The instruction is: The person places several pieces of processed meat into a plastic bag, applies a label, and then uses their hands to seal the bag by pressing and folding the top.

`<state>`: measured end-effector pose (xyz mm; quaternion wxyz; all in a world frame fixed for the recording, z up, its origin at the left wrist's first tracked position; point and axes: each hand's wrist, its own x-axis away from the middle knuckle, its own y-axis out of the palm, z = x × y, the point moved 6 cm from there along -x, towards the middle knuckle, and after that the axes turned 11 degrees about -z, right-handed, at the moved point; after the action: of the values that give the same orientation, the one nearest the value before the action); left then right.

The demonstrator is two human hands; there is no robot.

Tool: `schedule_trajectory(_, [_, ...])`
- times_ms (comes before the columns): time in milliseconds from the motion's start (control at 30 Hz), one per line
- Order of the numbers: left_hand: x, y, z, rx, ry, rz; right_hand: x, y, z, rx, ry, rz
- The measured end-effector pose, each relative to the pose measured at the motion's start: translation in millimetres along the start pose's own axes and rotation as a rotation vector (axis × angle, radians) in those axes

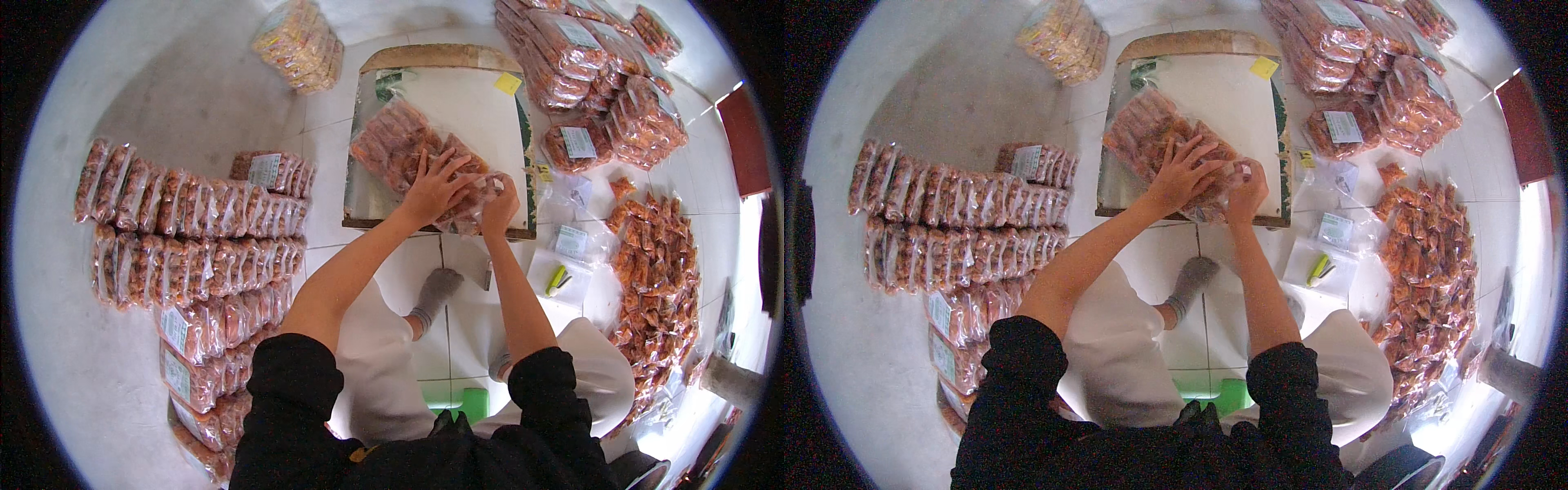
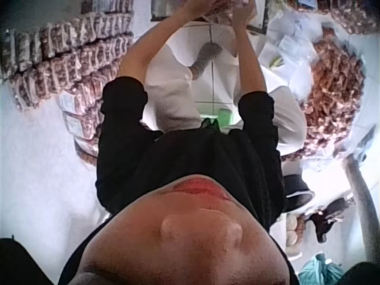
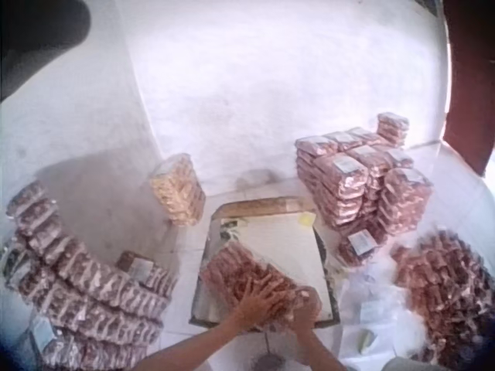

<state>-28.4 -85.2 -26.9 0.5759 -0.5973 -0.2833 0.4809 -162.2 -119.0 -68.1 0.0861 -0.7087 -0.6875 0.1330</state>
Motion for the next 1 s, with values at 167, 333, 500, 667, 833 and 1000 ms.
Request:
schedule_trajectory(167, [-5,-2,3,0.045,-0.011,-0.025,6,-9,-7,0.179,-0.408,-0.169])
schedule_trajectory(333, [-6,1,4,-0.005,-0.016,0.006,20,-28,2,0.159,-0.34,-0.344])
schedule_trajectory(500, [0,1,0,0.022,-0.034,0.004,75,-30,3,0.164,-0.354,-0.529])
schedule_trajectory(667, [-4,-6,8,0.016,0.024,0.018,65,-12,4,0.257,-0.448,-0.366])
schedule_trajectory(833, [-4,-8,9,0.018,0.105,-0.03,58,3,-11,0.259,-0.383,-0.364])
schedule_trajectory(1000, [-4,-11,14,0.104,0.218,-0.095,60,9,-20,0.296,-0.429,-0.22])
